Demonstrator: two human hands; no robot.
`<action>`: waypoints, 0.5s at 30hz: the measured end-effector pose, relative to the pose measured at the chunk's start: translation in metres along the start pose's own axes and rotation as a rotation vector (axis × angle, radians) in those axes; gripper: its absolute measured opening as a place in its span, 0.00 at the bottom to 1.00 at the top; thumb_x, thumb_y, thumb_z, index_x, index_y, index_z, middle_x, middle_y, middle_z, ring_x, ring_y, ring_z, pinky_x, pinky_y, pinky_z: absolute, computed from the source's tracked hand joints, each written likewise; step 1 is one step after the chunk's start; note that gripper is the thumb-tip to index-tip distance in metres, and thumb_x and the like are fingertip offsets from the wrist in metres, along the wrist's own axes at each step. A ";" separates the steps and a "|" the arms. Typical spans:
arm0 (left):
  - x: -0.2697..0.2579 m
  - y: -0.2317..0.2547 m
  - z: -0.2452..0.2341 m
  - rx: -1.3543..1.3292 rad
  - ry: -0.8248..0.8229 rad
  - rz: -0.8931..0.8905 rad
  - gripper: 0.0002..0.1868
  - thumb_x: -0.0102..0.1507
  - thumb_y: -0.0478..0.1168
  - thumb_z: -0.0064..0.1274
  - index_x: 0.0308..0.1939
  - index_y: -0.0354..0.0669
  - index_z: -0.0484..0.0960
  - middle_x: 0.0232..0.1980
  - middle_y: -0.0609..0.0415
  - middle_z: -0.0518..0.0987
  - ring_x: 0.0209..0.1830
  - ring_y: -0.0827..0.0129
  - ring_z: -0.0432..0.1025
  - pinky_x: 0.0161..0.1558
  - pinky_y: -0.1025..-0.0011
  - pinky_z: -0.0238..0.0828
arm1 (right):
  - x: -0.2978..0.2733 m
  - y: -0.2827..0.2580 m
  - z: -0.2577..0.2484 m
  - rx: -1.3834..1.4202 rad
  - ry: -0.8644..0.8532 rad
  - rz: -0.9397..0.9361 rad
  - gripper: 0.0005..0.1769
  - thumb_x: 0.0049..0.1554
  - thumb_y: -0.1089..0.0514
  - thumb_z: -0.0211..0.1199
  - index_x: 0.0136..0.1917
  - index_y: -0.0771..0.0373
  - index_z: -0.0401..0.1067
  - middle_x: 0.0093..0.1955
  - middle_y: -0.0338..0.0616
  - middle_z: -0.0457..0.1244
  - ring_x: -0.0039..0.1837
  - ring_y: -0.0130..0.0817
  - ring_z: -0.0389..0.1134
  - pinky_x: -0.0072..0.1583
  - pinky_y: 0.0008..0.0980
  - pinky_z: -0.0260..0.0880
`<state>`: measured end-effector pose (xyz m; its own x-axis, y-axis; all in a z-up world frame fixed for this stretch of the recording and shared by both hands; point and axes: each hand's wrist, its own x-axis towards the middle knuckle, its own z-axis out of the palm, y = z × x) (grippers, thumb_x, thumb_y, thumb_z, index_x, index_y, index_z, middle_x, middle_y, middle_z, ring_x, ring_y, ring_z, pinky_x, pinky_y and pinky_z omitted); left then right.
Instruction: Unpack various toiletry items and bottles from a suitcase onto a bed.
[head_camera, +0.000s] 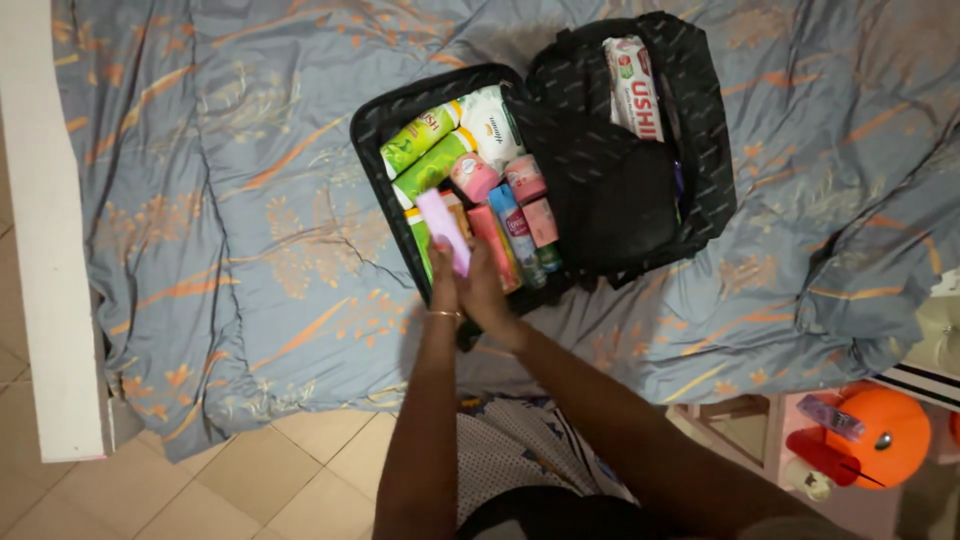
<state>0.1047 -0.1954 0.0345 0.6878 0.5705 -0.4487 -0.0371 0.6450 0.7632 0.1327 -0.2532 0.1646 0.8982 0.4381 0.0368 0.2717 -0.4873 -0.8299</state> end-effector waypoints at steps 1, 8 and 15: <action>-0.006 0.029 -0.001 -0.001 0.006 0.003 0.33 0.71 0.57 0.45 0.74 0.43 0.62 0.64 0.54 0.71 0.62 0.64 0.67 0.63 0.65 0.65 | -0.004 -0.014 -0.009 0.002 -0.006 -0.003 0.28 0.58 0.55 0.68 0.64 0.69 0.61 0.57 0.59 0.62 0.59 0.52 0.66 0.60 0.46 0.68; -0.016 0.100 -0.057 -0.288 -0.175 -0.123 0.33 0.68 0.46 0.55 0.74 0.40 0.63 0.67 0.51 0.74 0.63 0.62 0.71 0.65 0.61 0.70 | -0.043 0.112 -0.010 0.004 -0.047 0.098 0.21 0.62 0.61 0.59 0.68 0.65 0.67 0.60 0.53 0.65 0.60 0.51 0.67 0.63 0.45 0.68; -0.039 0.088 -0.064 -0.344 -0.136 -0.117 0.31 0.69 0.46 0.52 0.74 0.39 0.64 0.68 0.52 0.75 0.63 0.65 0.72 0.64 0.62 0.70 | -0.038 0.115 -0.015 -0.340 0.008 -0.007 0.36 0.54 0.55 0.63 0.71 0.74 0.61 0.58 0.64 0.63 0.60 0.63 0.64 0.62 0.53 0.65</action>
<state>0.0285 -0.1282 0.0893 0.7908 0.4255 -0.4399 -0.1782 0.8477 0.4996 0.1345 -0.3373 0.0758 0.8983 0.4369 0.0470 0.3761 -0.7091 -0.5964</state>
